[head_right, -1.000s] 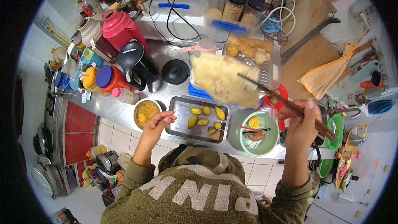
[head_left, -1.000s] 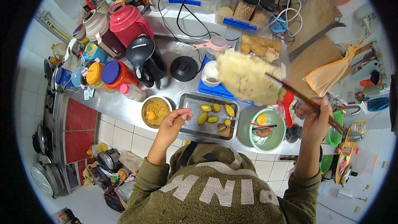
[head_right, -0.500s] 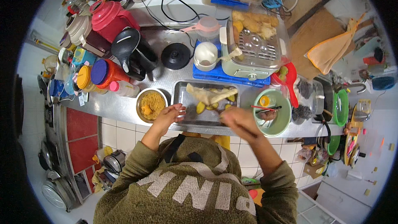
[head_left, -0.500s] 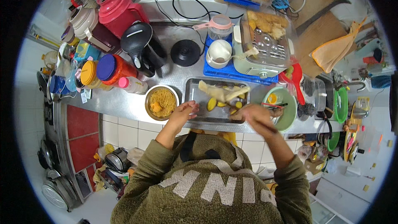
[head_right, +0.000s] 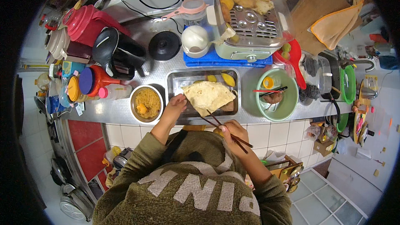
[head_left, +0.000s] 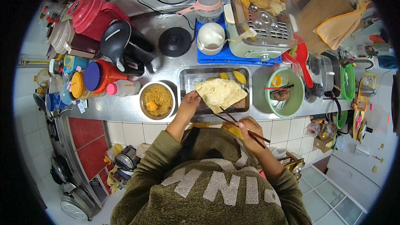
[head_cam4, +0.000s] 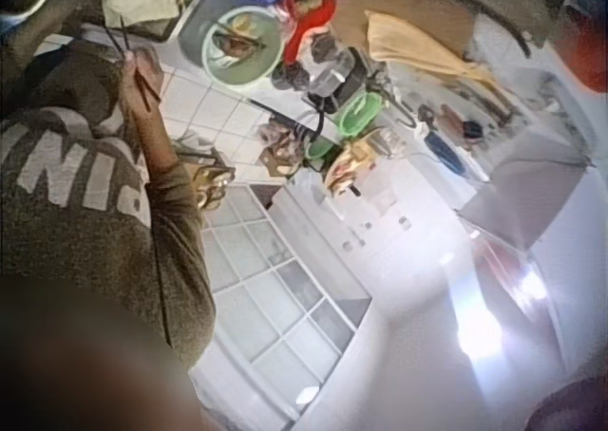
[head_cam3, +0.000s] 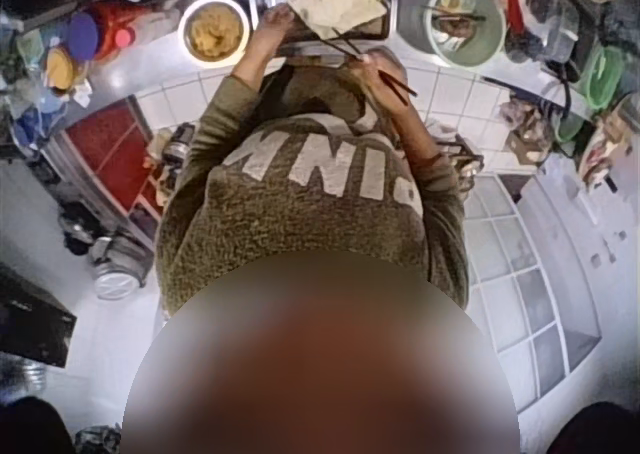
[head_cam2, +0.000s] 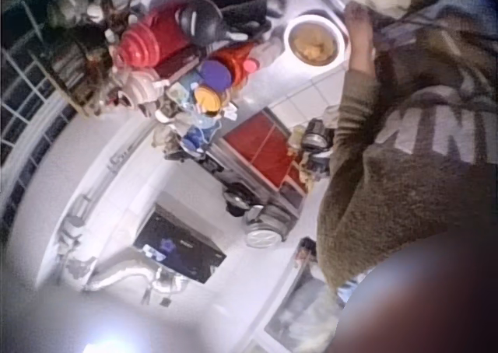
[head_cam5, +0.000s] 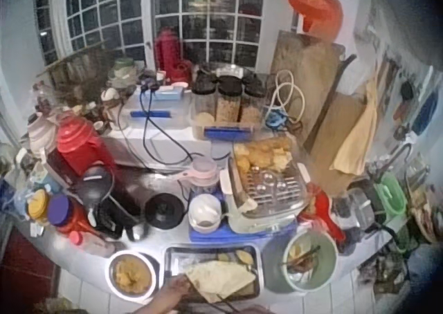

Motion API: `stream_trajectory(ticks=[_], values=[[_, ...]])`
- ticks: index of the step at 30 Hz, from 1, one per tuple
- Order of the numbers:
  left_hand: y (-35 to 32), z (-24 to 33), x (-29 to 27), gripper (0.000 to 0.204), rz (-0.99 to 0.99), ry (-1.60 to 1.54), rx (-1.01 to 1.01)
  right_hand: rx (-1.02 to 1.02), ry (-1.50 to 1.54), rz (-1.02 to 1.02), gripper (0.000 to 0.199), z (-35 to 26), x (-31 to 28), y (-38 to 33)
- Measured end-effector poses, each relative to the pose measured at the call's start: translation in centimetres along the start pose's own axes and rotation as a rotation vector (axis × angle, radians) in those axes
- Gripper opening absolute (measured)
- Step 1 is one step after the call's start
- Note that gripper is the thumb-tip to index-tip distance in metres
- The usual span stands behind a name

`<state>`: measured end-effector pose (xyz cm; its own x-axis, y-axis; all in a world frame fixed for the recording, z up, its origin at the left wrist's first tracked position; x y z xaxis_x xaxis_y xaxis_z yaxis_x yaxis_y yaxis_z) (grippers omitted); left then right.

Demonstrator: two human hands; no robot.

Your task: The person assembles a wrap by placing a flatbread on a tray, then adding shredded potatoes and scrambled eggs using chopsticks. The person folds the wrap around the fillings.

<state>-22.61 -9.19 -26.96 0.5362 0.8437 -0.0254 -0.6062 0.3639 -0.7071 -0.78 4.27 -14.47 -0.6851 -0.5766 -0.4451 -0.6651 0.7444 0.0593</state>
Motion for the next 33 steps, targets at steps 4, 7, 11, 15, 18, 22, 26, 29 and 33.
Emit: stream_trajectory(ticks=[4,7,11,15,18,22,26,29,33], values=[[0.8,-0.7,0.0,0.043,0.107,-0.140,-0.019,0.123,0.056,0.032,0.036,0.1,-1.1,-0.2],[2.1,-0.8,0.3,0.025,0.051,0.044,0.026,0.263,0.170,0.075,0.035,0.6,-0.8,0.0],[3.1,-0.8,0.9,0.025,0.199,0.444,0.424,0.197,0.070,0.041,0.033,1.2,0.5,0.7],[1.4,2.0,1.7,0.029,0.238,0.583,0.553,0.054,-0.019,0.087,0.029,-0.8,3.0,1.3],[-1.1,3.9,2.5,0.027,0.211,0.558,0.603,0.022,-0.016,0.135,0.019,-1.4,4.8,1.0],[-3.8,5.5,4.0,0.025,0.115,0.573,0.811,-0.101,-0.133,0.188,0.011,-2.9,4.5,1.0],[-3.1,5.1,3.5,0.025,-0.073,0.351,0.675,-0.134,-0.304,0.234,0.008,-1.5,2.0,0.1],[-0.8,5.0,1.5,0.029,0.033,0.560,0.789,0.178,-0.034,0.385,0.021,-0.2,0.3,-1.1],[1.2,4.4,2.2,0.041,0.005,0.706,1.024,0.501,0.458,0.649,0.039,2.8,-1.1,-2.4]])
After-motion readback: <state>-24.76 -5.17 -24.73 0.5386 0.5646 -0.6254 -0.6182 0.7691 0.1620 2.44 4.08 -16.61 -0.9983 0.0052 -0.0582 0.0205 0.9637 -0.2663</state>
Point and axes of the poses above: each hand's wrist, its own y-axis towards the middle knuckle, its own x-axis out of the palm, z = x × y, the point moved 3 cm from there along y, towards the middle knuckle, and after that the axes turned 14 degrees about z, right-handed, at the moved point
